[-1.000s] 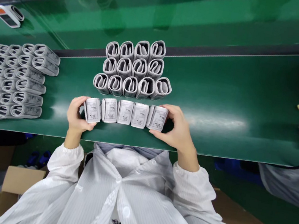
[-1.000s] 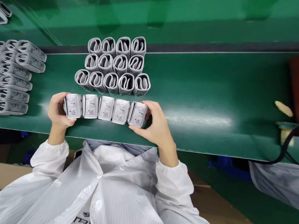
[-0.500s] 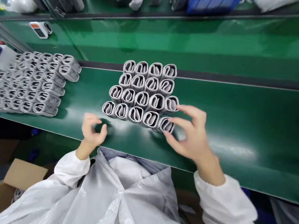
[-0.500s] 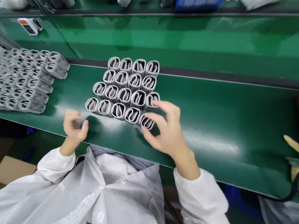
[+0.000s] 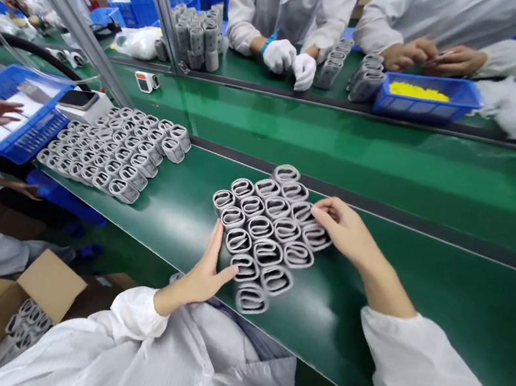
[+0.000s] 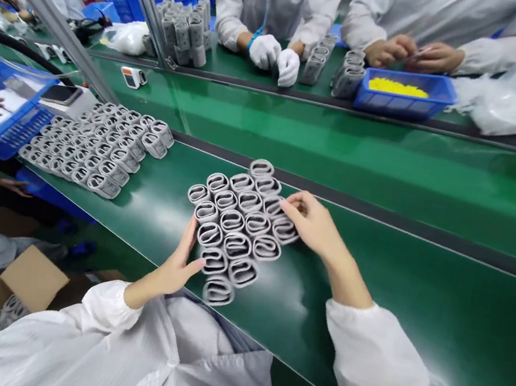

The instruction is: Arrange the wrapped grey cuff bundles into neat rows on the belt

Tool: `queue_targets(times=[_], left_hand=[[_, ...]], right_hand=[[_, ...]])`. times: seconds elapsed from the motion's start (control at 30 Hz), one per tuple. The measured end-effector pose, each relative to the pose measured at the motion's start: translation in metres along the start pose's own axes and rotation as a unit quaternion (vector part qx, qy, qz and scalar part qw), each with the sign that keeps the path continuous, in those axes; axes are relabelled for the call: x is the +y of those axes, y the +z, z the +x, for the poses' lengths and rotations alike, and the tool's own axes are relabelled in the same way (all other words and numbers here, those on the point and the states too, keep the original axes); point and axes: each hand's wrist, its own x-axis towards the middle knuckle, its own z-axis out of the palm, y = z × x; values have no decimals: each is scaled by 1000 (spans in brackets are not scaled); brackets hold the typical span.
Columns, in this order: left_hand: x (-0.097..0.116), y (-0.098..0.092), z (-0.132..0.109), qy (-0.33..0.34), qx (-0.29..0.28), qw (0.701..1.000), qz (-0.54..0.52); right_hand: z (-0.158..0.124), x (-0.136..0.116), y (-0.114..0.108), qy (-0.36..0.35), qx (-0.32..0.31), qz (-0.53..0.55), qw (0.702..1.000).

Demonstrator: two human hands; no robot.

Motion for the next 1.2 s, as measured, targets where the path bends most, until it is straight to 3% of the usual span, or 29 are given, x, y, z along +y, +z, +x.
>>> queue_targets(times=[0.1, 0.2, 0.27, 0.33, 0.43, 0.57, 0.67, 0.83, 1.03, 1.13, 1.2], left_hand=[[-4, -1, 14, -4, -25, 998, -56], [-7, -3, 40, 61, -65, 992, -85], [-9, -7, 70, 106, -77, 988, -76], [-8, -14, 110, 124, -83, 987, -68], [-2, -25, 189, 118, -89, 984, -96], [17, -35, 292, 73, -85, 984, -139], [34, -35, 346, 33, -85, 981, -169], [53, -35, 394, 9, -89, 975, -205], [53, -39, 439, 9, -93, 977, -190], [49, -38, 460, 18, -82, 980, -178], [46, -38, 472, 13, -78, 980, -185]], right_hand=[[-42, 12, 22, -23, 19, 127, 991], [-65, 25, 43, -75, 75, 137, 985], [-63, 32, 49, -110, 140, 120, 977], [-46, 38, 49, -140, 209, 101, 963], [4, 42, 43, -164, 289, 95, 938], [84, 43, 23, -141, 330, 177, 916], [135, 46, 3, -97, 332, 231, 909], [186, 57, -16, -87, 339, 189, 918], [213, 78, -17, -91, 335, 95, 933], [220, 90, -19, -67, 295, 83, 949], [224, 97, -21, -79, 236, 38, 968]])
